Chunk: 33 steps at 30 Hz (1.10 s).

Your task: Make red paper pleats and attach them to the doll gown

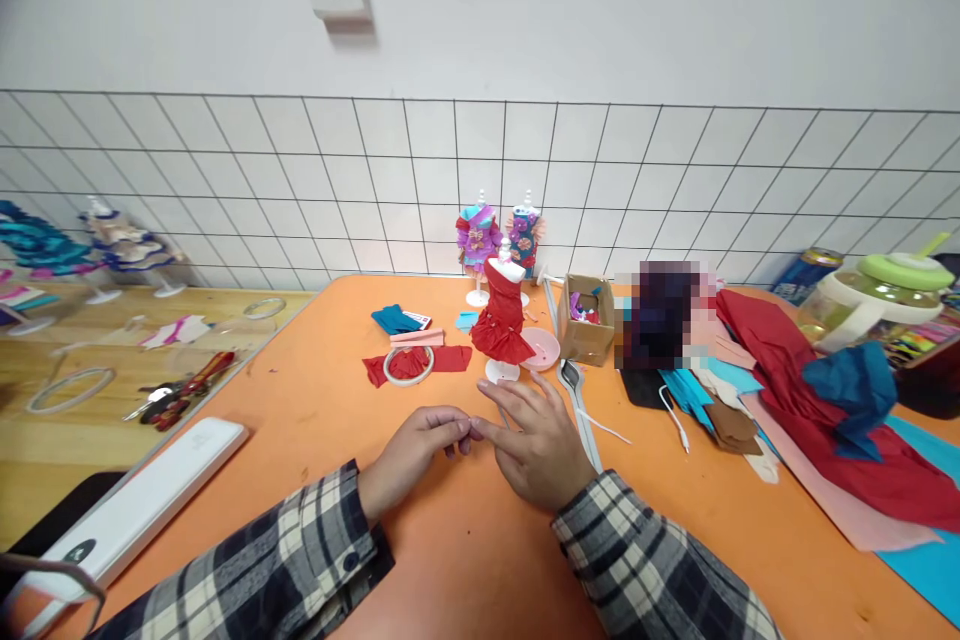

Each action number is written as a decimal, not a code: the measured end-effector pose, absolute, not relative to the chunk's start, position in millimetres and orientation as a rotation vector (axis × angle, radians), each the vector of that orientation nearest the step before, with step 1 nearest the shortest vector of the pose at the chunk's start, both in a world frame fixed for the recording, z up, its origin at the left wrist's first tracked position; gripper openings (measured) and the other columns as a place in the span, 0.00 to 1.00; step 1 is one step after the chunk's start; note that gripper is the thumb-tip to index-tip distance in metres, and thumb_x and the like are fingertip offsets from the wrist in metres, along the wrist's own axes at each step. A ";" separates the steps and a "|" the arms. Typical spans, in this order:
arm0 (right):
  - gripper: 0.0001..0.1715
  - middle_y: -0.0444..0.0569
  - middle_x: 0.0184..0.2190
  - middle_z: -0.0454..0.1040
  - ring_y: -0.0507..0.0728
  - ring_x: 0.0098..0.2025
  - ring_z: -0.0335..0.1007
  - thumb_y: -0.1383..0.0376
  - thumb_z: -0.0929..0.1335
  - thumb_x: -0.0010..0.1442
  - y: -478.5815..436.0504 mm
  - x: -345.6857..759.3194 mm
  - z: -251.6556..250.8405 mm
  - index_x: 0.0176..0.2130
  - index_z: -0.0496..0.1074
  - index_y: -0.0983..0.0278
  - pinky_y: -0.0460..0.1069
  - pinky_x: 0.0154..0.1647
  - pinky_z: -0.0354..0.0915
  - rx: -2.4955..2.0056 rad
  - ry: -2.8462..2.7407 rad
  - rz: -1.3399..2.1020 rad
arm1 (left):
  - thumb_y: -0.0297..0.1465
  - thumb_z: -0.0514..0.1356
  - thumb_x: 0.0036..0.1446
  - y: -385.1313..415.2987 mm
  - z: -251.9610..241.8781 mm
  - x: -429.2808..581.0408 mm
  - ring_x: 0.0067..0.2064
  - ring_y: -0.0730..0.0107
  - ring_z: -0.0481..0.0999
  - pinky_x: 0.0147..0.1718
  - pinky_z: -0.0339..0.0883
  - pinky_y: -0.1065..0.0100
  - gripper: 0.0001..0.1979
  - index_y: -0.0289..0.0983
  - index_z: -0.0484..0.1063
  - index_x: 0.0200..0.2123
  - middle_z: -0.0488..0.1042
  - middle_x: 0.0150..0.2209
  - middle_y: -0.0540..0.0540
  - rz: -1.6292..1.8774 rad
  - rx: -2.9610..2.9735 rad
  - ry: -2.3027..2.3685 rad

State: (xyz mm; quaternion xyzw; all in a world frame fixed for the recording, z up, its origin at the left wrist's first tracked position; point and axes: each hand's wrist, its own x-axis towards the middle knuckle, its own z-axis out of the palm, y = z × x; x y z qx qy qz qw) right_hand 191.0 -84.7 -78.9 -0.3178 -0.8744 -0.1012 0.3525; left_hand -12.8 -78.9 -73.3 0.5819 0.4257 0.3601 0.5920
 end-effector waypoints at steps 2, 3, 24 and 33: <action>0.27 0.51 0.62 0.64 0.62 0.60 0.62 0.74 0.65 0.55 -84.1 190.3 -83.1 0.50 0.74 0.52 0.67 0.60 0.54 -0.840 -2.256 -0.181 | 0.35 0.58 0.51 -79.3 -70.2 -12.6 0.27 0.69 0.71 0.29 0.61 0.69 0.13 0.33 0.78 0.27 0.75 0.23 0.47 0.836 1.365 1.016; 0.27 0.51 0.62 0.63 0.62 0.61 0.61 0.74 0.65 0.55 -83.6 189.9 -85.7 0.51 0.74 0.52 0.66 0.60 0.55 -0.852 -2.245 -0.128 | 0.35 0.58 0.50 -79.8 -68.5 -12.5 0.27 0.69 0.72 0.30 0.61 0.69 0.13 0.33 0.78 0.26 0.76 0.23 0.46 0.838 1.364 1.026; 0.27 0.56 0.42 0.74 0.55 0.34 0.68 0.47 0.66 0.58 -85.3 180.6 -85.0 0.45 0.75 0.65 0.50 0.31 0.67 -1.149 -1.253 1.294 | 0.35 0.55 0.60 -88.6 -71.0 -11.1 0.34 0.66 0.77 0.36 0.66 0.70 0.15 0.35 0.81 0.33 0.80 0.30 0.44 0.976 1.842 1.126; 0.18 0.47 0.32 0.74 0.47 0.24 0.63 0.57 0.75 0.48 -83.8 186.6 -83.9 0.36 0.74 0.64 0.40 0.17 0.53 -1.033 -0.883 1.797 | 0.33 0.55 0.61 -86.6 -70.8 -11.9 0.39 0.64 0.79 0.42 0.68 0.68 0.14 0.37 0.81 0.38 0.82 0.36 0.44 0.947 1.847 1.086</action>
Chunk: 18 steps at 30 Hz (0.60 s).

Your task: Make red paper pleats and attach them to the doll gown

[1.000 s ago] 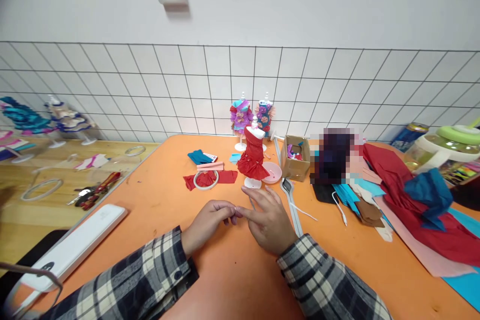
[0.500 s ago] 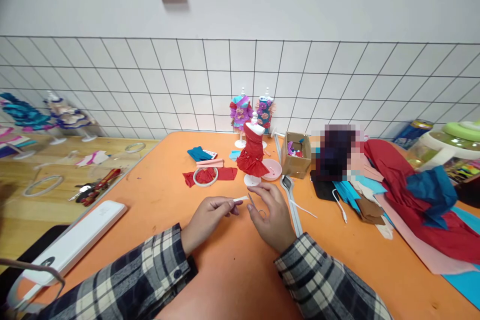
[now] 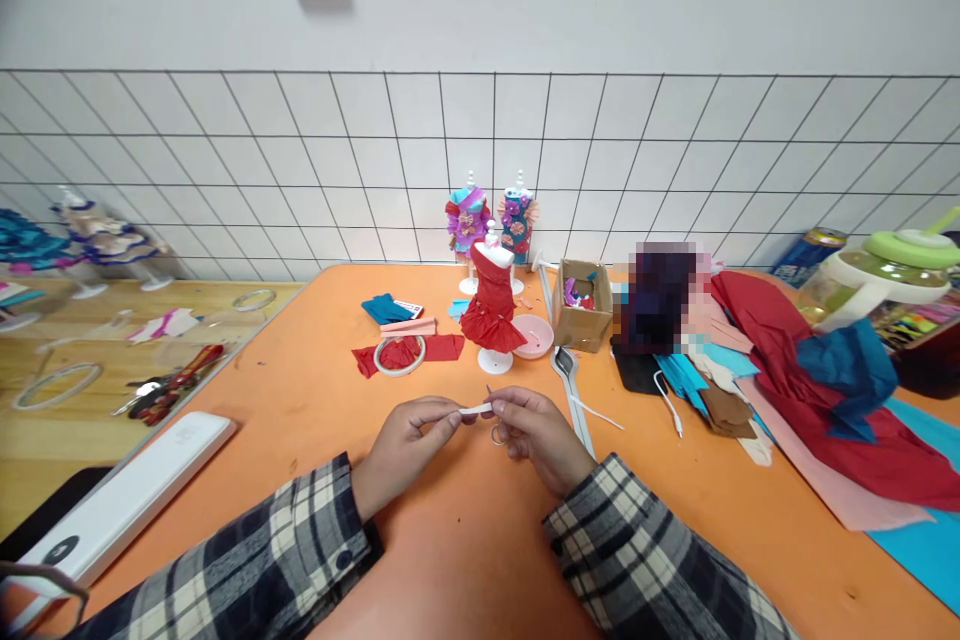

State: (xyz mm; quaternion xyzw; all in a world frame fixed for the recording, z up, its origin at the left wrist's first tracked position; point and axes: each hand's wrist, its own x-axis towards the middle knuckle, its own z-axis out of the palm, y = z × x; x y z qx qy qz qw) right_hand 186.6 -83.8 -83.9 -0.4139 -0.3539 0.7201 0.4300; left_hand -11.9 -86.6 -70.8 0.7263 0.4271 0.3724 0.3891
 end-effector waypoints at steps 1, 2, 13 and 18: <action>0.18 0.47 0.33 0.74 0.47 0.24 0.63 0.57 0.75 0.47 -83.7 186.4 -84.0 0.36 0.74 0.64 0.40 0.16 0.53 -1.037 -0.892 1.796 | 0.33 0.55 0.61 -86.3 -71.3 -12.0 0.39 0.64 0.79 0.42 0.68 0.68 0.14 0.37 0.81 0.37 0.82 0.36 0.44 0.947 1.850 1.091; 0.19 0.47 0.32 0.74 0.47 0.23 0.62 0.56 0.75 0.47 -83.7 186.0 -84.0 0.35 0.73 0.65 0.40 0.16 0.52 -1.048 -0.908 1.790 | 0.33 0.55 0.61 -85.9 -71.9 -12.1 0.40 0.64 0.79 0.42 0.68 0.68 0.13 0.37 0.81 0.37 0.82 0.36 0.44 0.948 1.856 1.096; 0.12 0.42 0.20 0.64 0.52 0.22 0.58 0.56 0.70 0.52 -76.2 188.9 -89.4 0.28 0.71 0.63 0.47 0.22 0.56 -1.437 -1.397 0.838 | 0.36 0.59 0.57 -84.5 -79.0 -7.3 0.33 0.66 0.75 0.34 0.67 0.69 0.13 0.34 0.80 0.36 0.80 0.33 0.42 0.947 1.661 1.239; 0.07 0.48 0.28 0.71 0.56 0.31 0.68 0.64 0.69 0.55 -88.2 173.7 -93.8 0.27 0.75 0.62 0.50 0.31 0.63 -1.346 -1.688 0.465 | 0.32 0.58 0.58 -94.7 -82.5 2.3 0.32 0.68 0.75 0.33 0.66 0.70 0.11 0.38 0.81 0.36 0.81 0.32 0.45 0.877 1.807 1.190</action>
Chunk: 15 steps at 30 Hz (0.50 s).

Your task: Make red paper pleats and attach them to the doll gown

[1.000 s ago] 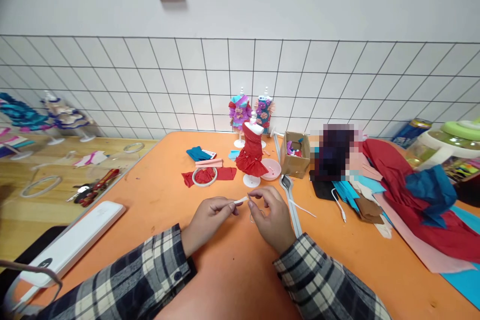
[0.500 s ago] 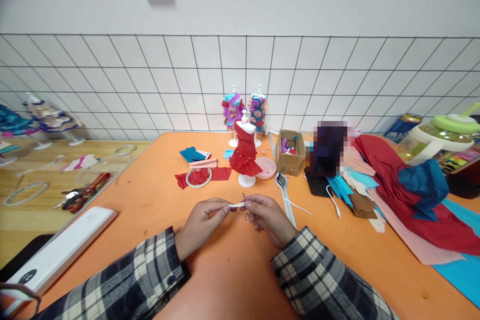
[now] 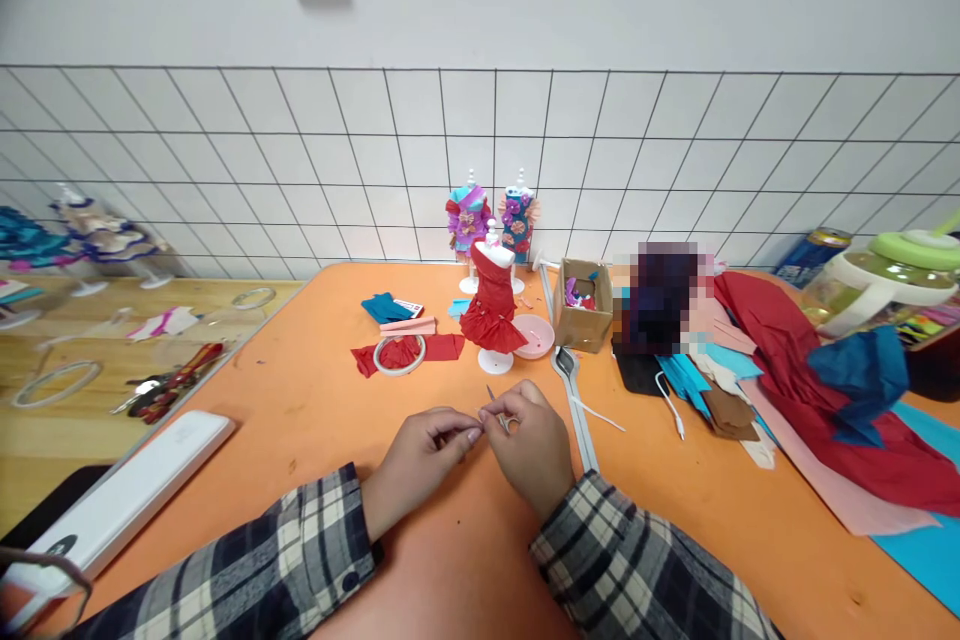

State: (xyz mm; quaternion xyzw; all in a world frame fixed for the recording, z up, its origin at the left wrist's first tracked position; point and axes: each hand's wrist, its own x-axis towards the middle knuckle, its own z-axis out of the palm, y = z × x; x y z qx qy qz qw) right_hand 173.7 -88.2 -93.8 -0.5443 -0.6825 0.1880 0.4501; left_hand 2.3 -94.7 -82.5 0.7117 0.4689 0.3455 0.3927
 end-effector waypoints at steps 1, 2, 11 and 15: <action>0.07 0.48 0.27 0.71 0.56 0.30 0.68 0.65 0.69 0.55 -90.8 171.0 -93.5 0.27 0.75 0.62 0.50 0.31 0.63 -1.342 -1.697 0.476 | 0.31 0.58 0.58 -95.5 -82.6 3.1 0.32 0.68 0.75 0.33 0.66 0.70 0.10 0.38 0.81 0.36 0.81 0.32 0.45 0.882 1.821 1.212; 0.07 0.48 0.27 0.70 0.56 0.30 0.68 0.65 0.69 0.56 -92.8 169.0 -93.0 0.27 0.75 0.62 0.50 0.30 0.63 -1.345 -1.699 0.491 | 0.31 0.58 0.58 -95.7 -82.6 3.2 0.32 0.68 0.76 0.33 0.66 0.70 0.10 0.39 0.81 0.36 0.81 0.32 0.45 0.883 1.845 1.230; 0.13 0.48 0.26 0.70 0.54 0.29 0.67 0.60 0.67 0.59 -91.1 173.0 -94.2 0.30 0.80 0.62 0.49 0.30 0.63 -1.270 -1.744 0.675 | 0.36 0.56 0.61 -92.3 -82.1 -5.0 0.34 0.66 0.76 0.34 0.64 0.69 0.13 0.42 0.81 0.39 0.81 0.33 0.46 0.817 2.032 1.255; 0.19 0.47 0.25 0.69 0.54 0.30 0.67 0.57 0.64 0.63 -86.8 179.7 -92.3 0.33 0.81 0.62 0.48 0.32 0.64 -1.157 -1.775 0.896 | 0.34 0.57 0.60 -89.3 -80.5 -7.4 0.34 0.66 0.76 0.35 0.64 0.69 0.12 0.41 0.81 0.38 0.81 0.34 0.45 0.809 2.004 1.268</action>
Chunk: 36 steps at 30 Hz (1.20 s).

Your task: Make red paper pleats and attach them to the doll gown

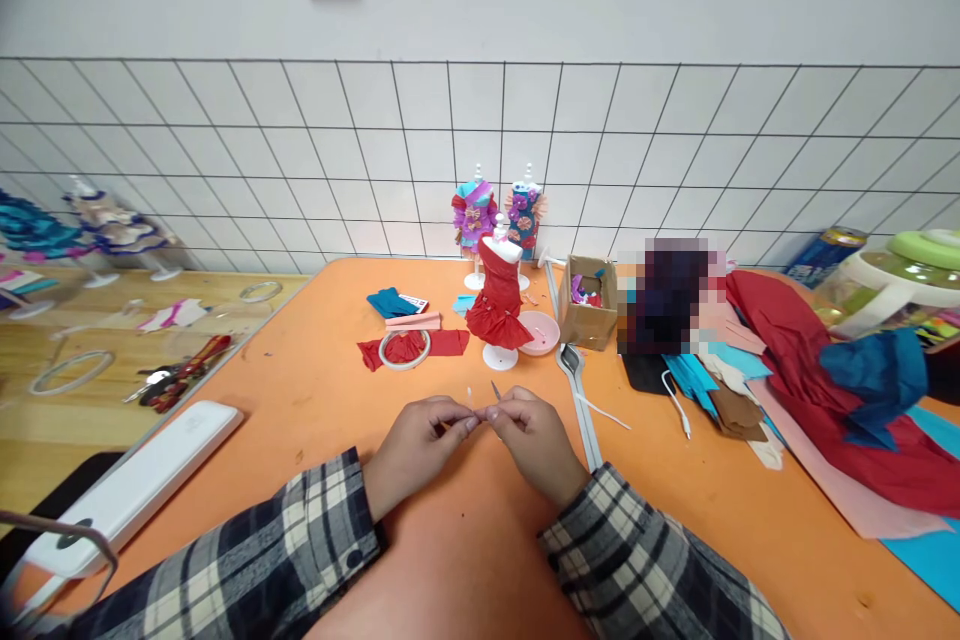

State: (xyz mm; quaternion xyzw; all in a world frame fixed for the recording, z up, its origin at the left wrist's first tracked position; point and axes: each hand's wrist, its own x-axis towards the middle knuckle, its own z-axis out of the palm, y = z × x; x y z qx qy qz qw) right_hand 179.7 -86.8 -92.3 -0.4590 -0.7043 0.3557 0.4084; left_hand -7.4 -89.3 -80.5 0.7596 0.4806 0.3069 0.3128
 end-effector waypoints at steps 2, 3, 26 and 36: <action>0.17 0.47 0.26 0.69 0.54 0.31 0.67 0.57 0.66 0.61 -85.1 182.3 -90.3 0.35 0.81 0.62 0.48 0.32 0.65 -1.121 -1.772 0.999 | 0.32 0.57 0.59 -88.1 -79.6 -8.3 0.33 0.67 0.76 0.33 0.64 0.69 0.11 0.39 0.81 0.36 0.81 0.33 0.45 0.816 1.985 1.275; 0.15 0.47 0.26 0.70 0.54 0.31 0.67 0.57 0.67 0.60 -84.5 183.2 -89.4 0.36 0.81 0.62 0.48 0.32 0.65 -1.115 -1.767 1.028 | 0.32 0.57 0.58 -87.7 -79.2 -8.6 0.32 0.67 0.75 0.32 0.64 0.70 0.11 0.38 0.81 0.35 0.81 0.32 0.45 0.824 1.978 1.268; 0.10 0.47 0.25 0.69 0.52 0.25 0.63 0.65 0.67 0.57 -99.5 159.8 -95.7 0.32 0.79 0.64 0.47 0.25 0.62 -1.242 -1.625 0.742 | 0.30 0.57 0.57 -89.7 -74.9 -5.7 0.31 0.68 0.74 0.33 0.64 0.70 0.08 0.36 0.74 0.29 0.77 0.28 0.46 0.870 2.096 1.242; 0.14 0.45 0.26 0.68 0.51 0.27 0.63 0.69 0.65 0.59 -102.4 159.0 -96.7 0.40 0.80 0.62 0.46 0.27 0.62 -1.182 -1.681 0.747 | 0.27 0.56 0.55 -83.7 -80.7 -8.9 0.31 0.69 0.74 0.33 0.65 0.69 0.08 0.35 0.75 0.28 0.76 0.28 0.47 0.953 2.049 1.253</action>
